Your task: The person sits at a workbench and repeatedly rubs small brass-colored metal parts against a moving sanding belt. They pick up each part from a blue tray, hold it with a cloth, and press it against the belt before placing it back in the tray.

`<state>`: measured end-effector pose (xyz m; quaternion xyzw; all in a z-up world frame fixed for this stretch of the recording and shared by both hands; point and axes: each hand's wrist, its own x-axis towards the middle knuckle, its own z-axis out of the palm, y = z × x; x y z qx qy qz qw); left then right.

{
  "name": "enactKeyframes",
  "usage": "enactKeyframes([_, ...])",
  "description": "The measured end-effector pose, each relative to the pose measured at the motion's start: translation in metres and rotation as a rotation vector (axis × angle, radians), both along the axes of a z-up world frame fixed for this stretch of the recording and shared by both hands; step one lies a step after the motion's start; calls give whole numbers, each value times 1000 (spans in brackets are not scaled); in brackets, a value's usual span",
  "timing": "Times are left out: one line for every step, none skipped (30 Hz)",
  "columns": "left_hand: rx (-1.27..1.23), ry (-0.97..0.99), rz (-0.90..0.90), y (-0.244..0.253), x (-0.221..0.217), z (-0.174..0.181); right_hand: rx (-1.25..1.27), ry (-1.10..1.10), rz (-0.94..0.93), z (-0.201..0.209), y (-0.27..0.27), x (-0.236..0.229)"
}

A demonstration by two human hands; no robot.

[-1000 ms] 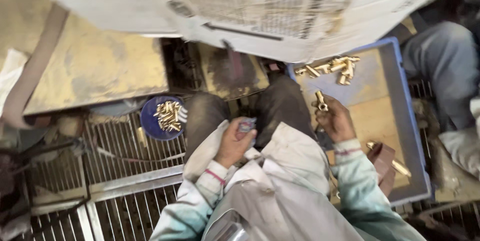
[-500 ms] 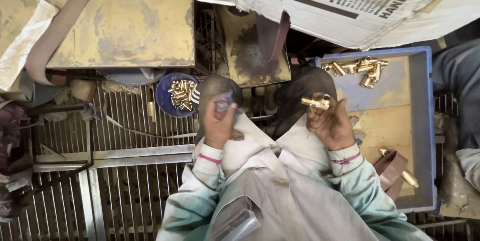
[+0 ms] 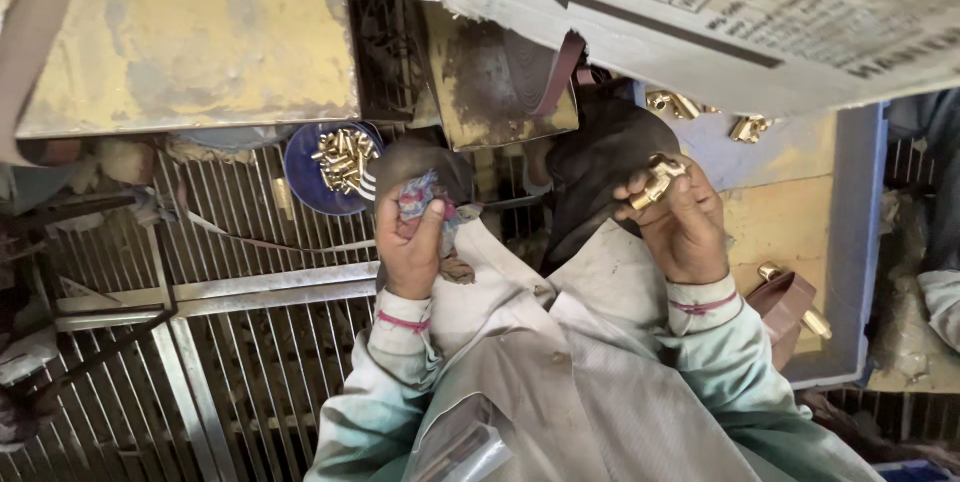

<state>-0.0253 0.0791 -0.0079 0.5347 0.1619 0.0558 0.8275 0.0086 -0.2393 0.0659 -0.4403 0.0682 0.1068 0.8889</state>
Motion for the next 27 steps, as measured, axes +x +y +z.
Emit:
enactKeyframes([4,4,-5,-1,1,1,0,11,-15,-2,2,2])
enactKeyframes([9,7,-10,-1,2,2,0,21,-30,-4,3,3])
enactKeyframes([16,10,-14,0,2,2,-29,32,-34,-6,4,5])
enactKeyframes([32,14,-18,1,2,3,-58,43,-37,-8,4,6])
enactKeyframes([46,17,-23,1,3,2,-88,52,-41,-9,4,7])
enactKeyframes([59,19,-28,1,2,2,-110,53,-36,-10,4,7])
enactKeyframes([60,20,-33,0,3,2,-135,49,-32,-9,4,7])
enactKeyframes([61,20,-37,0,3,3,-160,44,-28,-8,4,7])
enactKeyframes([62,17,-39,-2,4,3,-180,37,-30,-6,4,8])
enactKeyframes([58,14,-39,-2,5,3,-200,30,-32,-3,4,8])
enactKeyframes([54,12,-39,-3,5,3,-219,22,-33,-1,4,9])
enactKeyframes([51,9,-38,-3,5,3,-278,1,-21,2,4,8])
enactKeyframes([53,16,-42,-3,5,4,-334,-24,-10,4,4,7])
enactKeyframes([54,24,-46,-3,4,5,-390,-49,0,7,5,6])
enactKeyframes([56,25,-52,-3,6,6,-393,-35,-10,7,6,5])
enactKeyframes([56,14,-58,-3,7,7,-395,-20,-19,7,7,4])
enactKeyframes([54,3,-65,-4,7,7,-399,-5,-29,6,7,2])
enactKeyframes([52,-9,-71,-4,6,8,-445,9,-30,5,8,-1])
enactKeyframes([25,-1,-80,-5,6,9,-488,19,-33,2,9,-3])
enactKeyframes([-2,7,-89,-6,4,11,-531,28,-35,0,10,-6])
enactKeyframes([-27,11,-100,-9,4,13,-509,25,-12,-1,11,-9])
enactKeyframes([-75,54,-148,-13,3,16,-487,22,11,-1,13,-14])
enactKeyframes([-122,97,-198,-19,1,18,-467,17,32,-1,15,-18])
enactKeyframes([-169,140,-250,-25,0,20,-510,2,71,-2,19,-20])
enactKeyframes([-160,134,-318,-34,-1,21,-555,-11,111,-4,24,-23])
enactKeyframes([-150,129,-385,-44,-2,21,-600,-24,150,-5,30,-25])
enactKeyframes([-138,126,-451,-52,-4,21,-663,-109,173,-5,37,-27])
